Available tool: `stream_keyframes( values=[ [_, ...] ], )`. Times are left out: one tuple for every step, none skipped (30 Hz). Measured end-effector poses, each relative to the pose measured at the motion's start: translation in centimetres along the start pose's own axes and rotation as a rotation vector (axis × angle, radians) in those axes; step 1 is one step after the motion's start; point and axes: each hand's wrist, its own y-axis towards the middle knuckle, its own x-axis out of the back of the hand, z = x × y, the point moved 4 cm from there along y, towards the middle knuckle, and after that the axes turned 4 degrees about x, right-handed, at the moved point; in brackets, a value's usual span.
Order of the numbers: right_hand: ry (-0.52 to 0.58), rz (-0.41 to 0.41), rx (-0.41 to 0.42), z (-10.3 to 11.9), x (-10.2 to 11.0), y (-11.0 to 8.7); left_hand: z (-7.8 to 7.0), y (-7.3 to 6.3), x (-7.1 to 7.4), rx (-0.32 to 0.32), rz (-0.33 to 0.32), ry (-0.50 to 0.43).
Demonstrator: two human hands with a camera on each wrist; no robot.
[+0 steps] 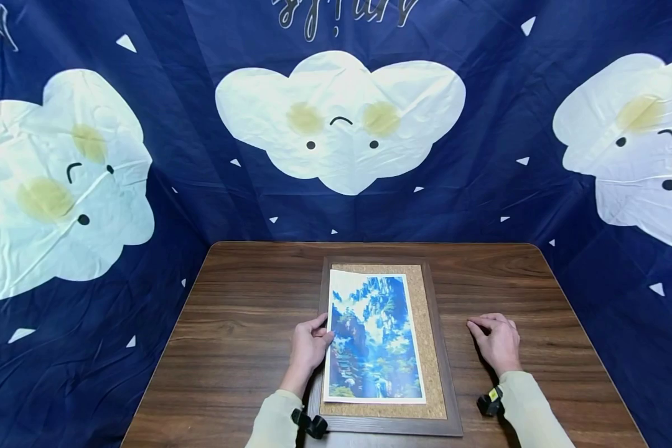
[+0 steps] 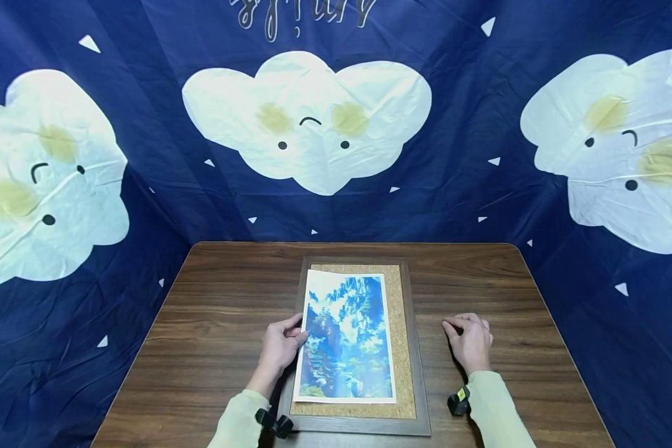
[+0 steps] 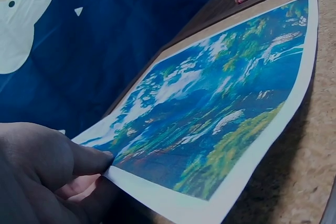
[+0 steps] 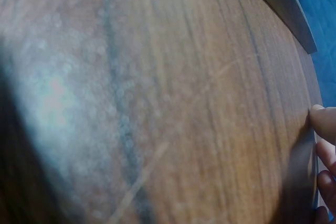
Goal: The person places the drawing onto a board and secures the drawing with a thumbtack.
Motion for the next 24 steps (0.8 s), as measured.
stream_keyframes(
  values=[
    [0.000,0.000,0.000,-0.01,0.00,-0.01,-0.01,-0.01,-0.06,0.004,-0.005,0.006],
    [0.000,-0.001,0.000,-0.03,-0.02,-0.01,-0.06,0.00,-0.11,-0.001,-0.010,0.016],
    [0.000,-0.002,0.001,-0.05,-0.03,-0.01,-0.07,0.00,-0.16,0.004,-0.014,0.021],
    [0.000,-0.002,0.003,-0.07,-0.06,-0.01,-0.09,0.02,-0.21,0.011,-0.017,0.025],
    [0.000,-0.004,0.004,-0.10,-0.08,-0.01,-0.10,0.03,-0.26,0.015,-0.019,0.034],
    [0.000,-0.006,0.006,-0.13,-0.10,-0.01,-0.13,0.05,-0.29,0.017,-0.022,0.045],
    [0.001,-0.009,0.008,-0.16,-0.12,-0.01,-0.14,0.07,-0.33,0.023,-0.023,0.051],
    [0.002,-0.012,0.010,-0.18,-0.14,0.00,-0.17,0.10,-0.36,0.021,-0.024,0.059],
    [0.001,-0.015,0.012,-0.19,-0.14,0.01,-0.18,0.11,-0.38,0.028,-0.025,0.063],
    [0.001,-0.017,0.014,-0.21,-0.13,0.01,-0.22,0.11,-0.39,0.027,-0.027,0.072],
    [0.001,-0.019,0.015,-0.21,-0.13,0.02,-0.26,0.12,-0.40,0.023,-0.031,0.082],
    [0.001,-0.020,0.016,-0.22,-0.12,0.03,-0.31,0.12,-0.41,0.021,-0.033,0.088],
    [0.000,-0.020,0.016,-0.22,-0.11,0.04,-0.35,0.12,-0.42,0.020,-0.035,0.092],
    [-0.001,-0.020,0.016,-0.22,-0.11,0.05,-0.41,0.09,-0.44,0.020,-0.035,0.095],
    [-0.002,-0.020,0.016,-0.21,-0.10,0.06,-0.46,0.07,-0.47,0.019,-0.035,0.095],
    [-0.002,-0.019,0.016,-0.21,-0.09,0.06,-0.50,0.04,-0.51,0.017,-0.033,0.097],
    [-0.003,-0.019,0.015,-0.21,-0.08,0.06,-0.53,0.01,-0.55,0.015,-0.032,0.098],
    [-0.003,-0.019,0.014,-0.21,-0.07,0.05,-0.53,-0.02,-0.60,0.016,-0.029,0.095],
    [-0.004,-0.018,0.014,-0.21,-0.07,0.04,-0.52,-0.03,-0.65,0.018,-0.028,0.094],
    [-0.004,-0.017,0.013,-0.20,-0.06,0.03,-0.52,-0.05,-0.73,0.021,-0.027,0.094],
    [-0.004,-0.016,0.012,-0.20,-0.06,0.02,-0.48,-0.03,-0.82,0.019,-0.027,0.094],
    [-0.005,-0.016,0.012,-0.21,-0.06,0.02,-0.48,-0.03,-0.89,0.020,-0.028,0.094],
    [-0.005,-0.015,0.012,-0.21,-0.07,0.02,-0.50,-0.01,-0.95,0.016,-0.031,0.097],
    [-0.005,-0.013,0.011,-0.21,-0.07,0.02,-0.51,0.01,-1.01,0.017,-0.032,0.098]
  ],
)
